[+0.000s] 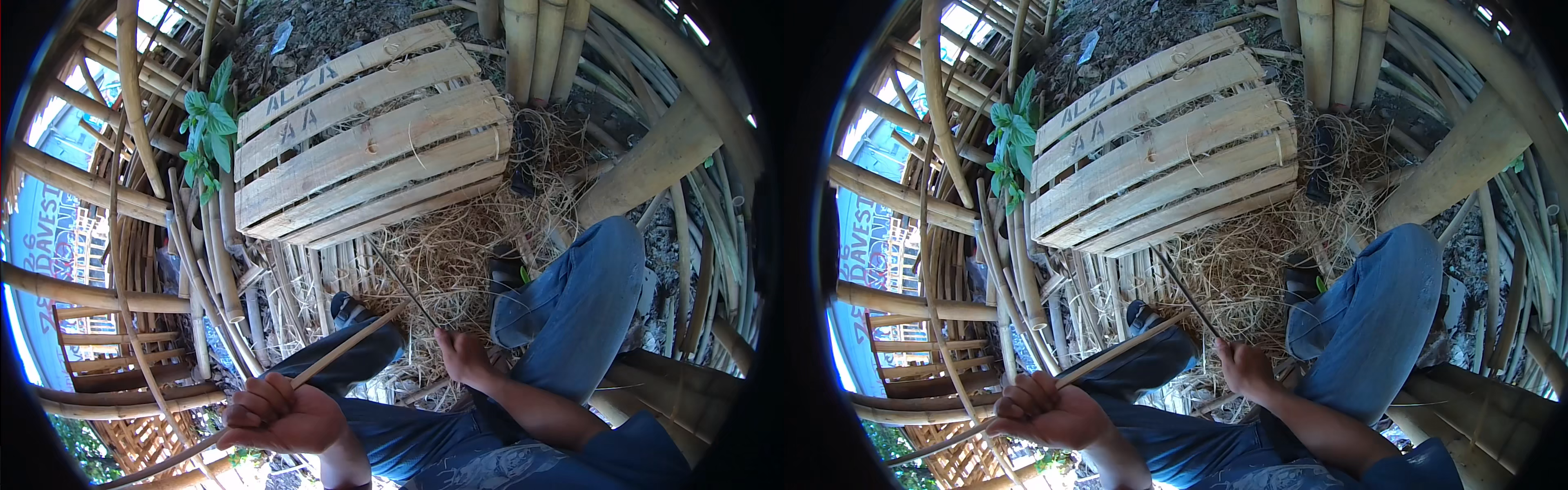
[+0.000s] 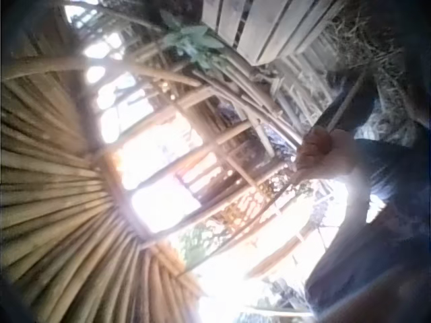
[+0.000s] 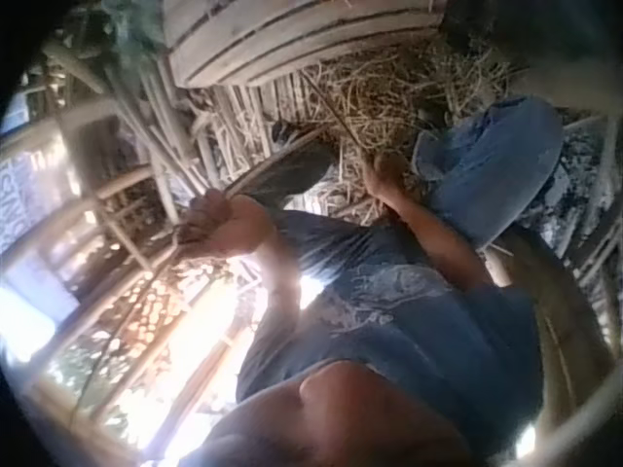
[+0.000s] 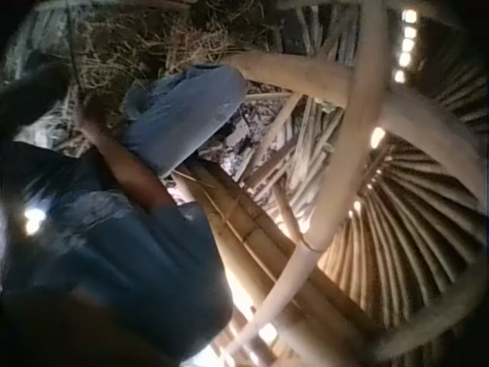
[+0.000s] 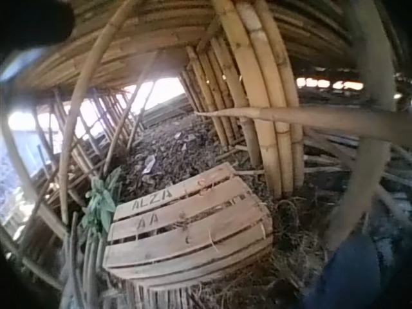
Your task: The person holds and shaves down a bamboo strip with a machete.
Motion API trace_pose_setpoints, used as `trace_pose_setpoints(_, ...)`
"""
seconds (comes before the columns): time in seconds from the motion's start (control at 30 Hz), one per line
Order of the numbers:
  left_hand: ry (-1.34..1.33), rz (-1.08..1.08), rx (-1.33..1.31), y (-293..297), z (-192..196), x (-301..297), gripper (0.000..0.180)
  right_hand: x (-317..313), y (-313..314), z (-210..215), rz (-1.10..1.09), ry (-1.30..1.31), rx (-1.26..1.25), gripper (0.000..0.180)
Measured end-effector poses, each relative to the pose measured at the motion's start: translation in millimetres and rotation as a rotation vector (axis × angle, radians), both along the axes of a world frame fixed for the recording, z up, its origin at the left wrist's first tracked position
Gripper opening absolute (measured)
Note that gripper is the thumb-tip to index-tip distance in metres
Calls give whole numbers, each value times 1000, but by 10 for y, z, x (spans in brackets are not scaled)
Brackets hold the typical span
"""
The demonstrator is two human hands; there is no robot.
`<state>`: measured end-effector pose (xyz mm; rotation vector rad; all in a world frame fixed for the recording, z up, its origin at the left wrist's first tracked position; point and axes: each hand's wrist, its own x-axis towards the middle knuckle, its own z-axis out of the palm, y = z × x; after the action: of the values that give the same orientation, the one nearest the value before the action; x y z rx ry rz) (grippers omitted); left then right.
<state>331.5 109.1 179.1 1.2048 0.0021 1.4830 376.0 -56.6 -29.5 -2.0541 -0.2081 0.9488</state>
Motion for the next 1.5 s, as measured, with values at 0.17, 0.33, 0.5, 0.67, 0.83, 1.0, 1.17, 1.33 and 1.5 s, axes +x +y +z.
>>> trace_pose_setpoints(0.17, -20, -14, -69, 127, 8, -27, 49, 32, 52, -89, -2, -7, -122, 64)
trace_pose_setpoints(0.33, 31, -534, 11, 301, 103, -117, 54, 106, 57, 254, -42, -9, -64, 62)
trace_pose_setpoints(0.5, -57, -817, 49, 264, 100, -118, 64, 24, 66, 766, -5, -30, 195, 51)
trace_pose_setpoints(0.67, 30, -758, 84, 171, 148, -94, 61, -131, 68, 1235, 105, -82, 384, 44)
trace_pose_setpoints(0.83, 37, -626, 95, 3, 139, -21, 61, -126, 41, 1146, 98, -161, 388, 40)
trace_pose_setpoints(1.0, 47, -490, 104, -111, 150, 4, 60, -115, 29, 1107, 123, -178, 371, 31)
trace_pose_setpoints(1.17, 74, -443, 100, -144, 125, -21, 59, -105, -11, 1130, 111, -138, 412, 31)
trace_pose_setpoints(1.33, 55, -378, 101, -162, 86, -13, 65, -118, 42, 1000, 52, -112, 428, 30)
trace_pose_setpoints(1.5, 65, -373, 45, -115, 112, -50, 59, -88, -11, 1188, 117, -190, 395, 36)
